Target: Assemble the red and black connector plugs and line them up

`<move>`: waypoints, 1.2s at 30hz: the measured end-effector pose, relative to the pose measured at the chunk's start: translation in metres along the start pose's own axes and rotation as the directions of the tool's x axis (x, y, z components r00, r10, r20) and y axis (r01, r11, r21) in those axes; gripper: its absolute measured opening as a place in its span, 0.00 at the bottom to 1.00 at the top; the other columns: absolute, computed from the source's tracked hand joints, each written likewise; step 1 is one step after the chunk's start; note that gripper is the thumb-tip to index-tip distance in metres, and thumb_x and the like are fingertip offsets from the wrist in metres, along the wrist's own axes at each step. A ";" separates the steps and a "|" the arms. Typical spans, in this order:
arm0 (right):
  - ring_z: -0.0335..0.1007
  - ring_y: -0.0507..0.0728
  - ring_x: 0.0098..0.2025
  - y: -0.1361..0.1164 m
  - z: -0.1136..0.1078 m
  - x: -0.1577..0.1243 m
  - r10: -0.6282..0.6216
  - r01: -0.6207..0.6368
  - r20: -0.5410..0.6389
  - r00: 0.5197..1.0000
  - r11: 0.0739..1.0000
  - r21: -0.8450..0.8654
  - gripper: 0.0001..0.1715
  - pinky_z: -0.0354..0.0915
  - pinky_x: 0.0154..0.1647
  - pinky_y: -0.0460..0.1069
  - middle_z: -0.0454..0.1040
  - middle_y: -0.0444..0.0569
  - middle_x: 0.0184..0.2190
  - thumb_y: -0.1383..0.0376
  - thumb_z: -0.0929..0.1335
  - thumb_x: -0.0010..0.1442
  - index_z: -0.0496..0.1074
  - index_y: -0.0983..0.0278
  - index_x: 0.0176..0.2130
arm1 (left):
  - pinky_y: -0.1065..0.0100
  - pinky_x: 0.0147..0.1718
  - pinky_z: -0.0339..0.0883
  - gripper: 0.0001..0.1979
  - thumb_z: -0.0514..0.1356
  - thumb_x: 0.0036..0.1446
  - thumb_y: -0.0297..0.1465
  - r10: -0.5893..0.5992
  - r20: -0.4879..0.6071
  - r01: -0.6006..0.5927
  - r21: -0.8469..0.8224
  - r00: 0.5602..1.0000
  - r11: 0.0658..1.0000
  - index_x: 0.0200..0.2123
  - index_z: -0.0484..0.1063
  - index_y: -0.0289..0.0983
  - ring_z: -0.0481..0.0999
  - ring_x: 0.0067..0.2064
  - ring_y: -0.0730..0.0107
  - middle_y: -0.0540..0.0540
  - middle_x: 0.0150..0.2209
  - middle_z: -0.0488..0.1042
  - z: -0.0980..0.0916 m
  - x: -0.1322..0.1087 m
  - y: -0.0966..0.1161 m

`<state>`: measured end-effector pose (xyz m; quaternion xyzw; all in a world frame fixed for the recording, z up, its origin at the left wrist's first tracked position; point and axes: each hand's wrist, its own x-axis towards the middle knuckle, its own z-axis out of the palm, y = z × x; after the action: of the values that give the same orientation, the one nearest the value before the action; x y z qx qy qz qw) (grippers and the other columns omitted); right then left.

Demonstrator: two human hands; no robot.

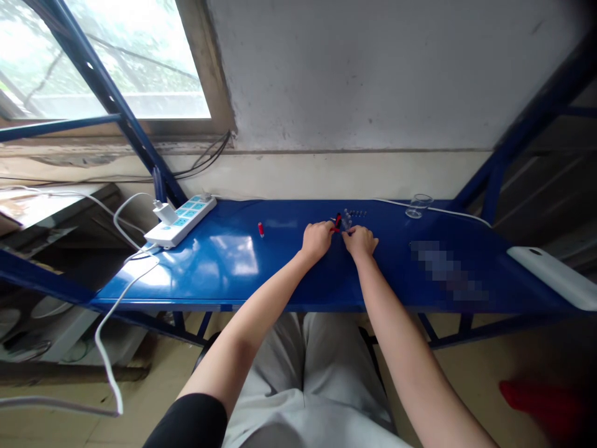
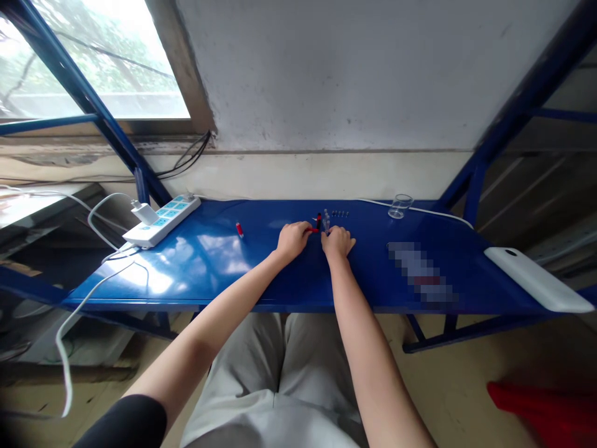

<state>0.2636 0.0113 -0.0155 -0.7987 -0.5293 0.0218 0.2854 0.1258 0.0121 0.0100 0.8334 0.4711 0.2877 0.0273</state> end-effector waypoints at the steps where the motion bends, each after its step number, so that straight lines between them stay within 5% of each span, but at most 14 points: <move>1: 0.66 0.62 0.43 -0.001 -0.001 0.000 0.002 -0.002 0.002 1.000 1.000 0.001 0.12 0.55 0.43 0.58 0.73 0.56 0.37 0.61 0.65 0.52 0.73 0.64 0.35 | 0.66 0.37 0.61 0.08 0.53 0.57 0.28 -0.023 -0.031 0.022 -0.050 0.999 0.998 0.37 0.71 0.38 0.74 0.37 0.64 0.44 0.36 0.76 -0.003 -0.001 -0.003; 5: 0.68 0.60 0.39 -0.004 -0.004 -0.003 -0.028 0.028 0.029 0.999 0.999 0.016 0.08 0.54 0.42 0.56 0.74 0.52 0.34 0.64 0.65 0.52 0.73 0.63 0.32 | 0.69 0.35 0.63 0.08 0.56 0.55 0.31 -0.125 -0.118 0.092 -0.251 0.985 0.963 0.37 0.73 0.39 0.74 0.35 0.68 0.46 0.35 0.77 -0.011 -0.010 -0.013; 9: 0.68 0.56 0.35 -0.011 -0.006 -0.011 -0.218 0.217 0.098 0.971 0.976 0.026 0.06 0.53 0.40 0.53 0.74 0.47 0.29 0.63 0.65 0.51 0.71 0.62 0.29 | 0.71 0.34 0.65 0.07 0.59 0.53 0.32 -0.243 -0.164 0.154 -0.425 0.956 0.892 0.35 0.73 0.37 0.73 0.32 0.71 0.47 0.32 0.76 -0.013 -0.018 -0.021; 12: 0.67 0.55 0.33 -0.017 -0.007 -0.017 -0.339 0.337 0.111 0.934 0.941 0.033 0.06 0.52 0.39 0.51 0.72 0.46 0.28 0.62 0.65 0.52 0.70 0.62 0.28 | 0.71 0.33 0.66 0.06 0.60 0.51 0.31 -0.332 -0.167 0.194 -0.544 0.928 0.816 0.33 0.73 0.36 0.73 0.30 0.73 0.47 0.30 0.76 -0.012 -0.020 -0.024; 17: 0.67 0.55 0.32 -0.019 -0.008 -0.020 -0.369 0.367 0.107 0.923 0.929 0.037 0.06 0.51 0.37 0.51 0.72 0.45 0.27 0.63 0.64 0.52 0.68 0.62 0.27 | 0.71 0.32 0.67 0.05 0.60 0.50 0.29 -0.400 -0.143 0.226 -0.636 0.905 0.738 0.32 0.73 0.35 0.72 0.29 0.74 0.47 0.29 0.75 -0.015 -0.020 -0.025; 29: 0.67 0.55 0.32 -0.023 -0.012 -0.022 -0.351 0.351 0.116 0.929 0.936 0.022 0.06 0.52 0.37 0.51 0.73 0.46 0.28 0.63 0.65 0.51 0.68 0.62 0.25 | 0.69 0.36 0.67 0.07 0.58 0.53 0.29 -0.278 -0.207 0.141 -0.505 0.938 0.852 0.35 0.74 0.37 0.73 0.32 0.72 0.46 0.33 0.76 -0.018 -0.025 -0.022; 36: 0.68 0.55 0.32 -0.024 -0.011 -0.023 -0.367 0.368 0.128 0.921 0.930 0.017 0.06 0.52 0.37 0.50 0.73 0.46 0.27 0.63 0.65 0.50 0.68 0.62 0.25 | 0.67 0.45 0.66 0.13 0.52 0.59 0.32 0.009 -0.258 -0.114 -0.395 0.966 0.912 0.44 0.72 0.37 0.72 0.44 0.70 0.43 0.43 0.73 -0.021 -0.029 -0.015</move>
<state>0.2374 -0.0066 -0.0015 -0.6834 -0.6869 0.0175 0.2465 0.0924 -0.0082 0.0098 0.7809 0.3738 0.4829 0.1310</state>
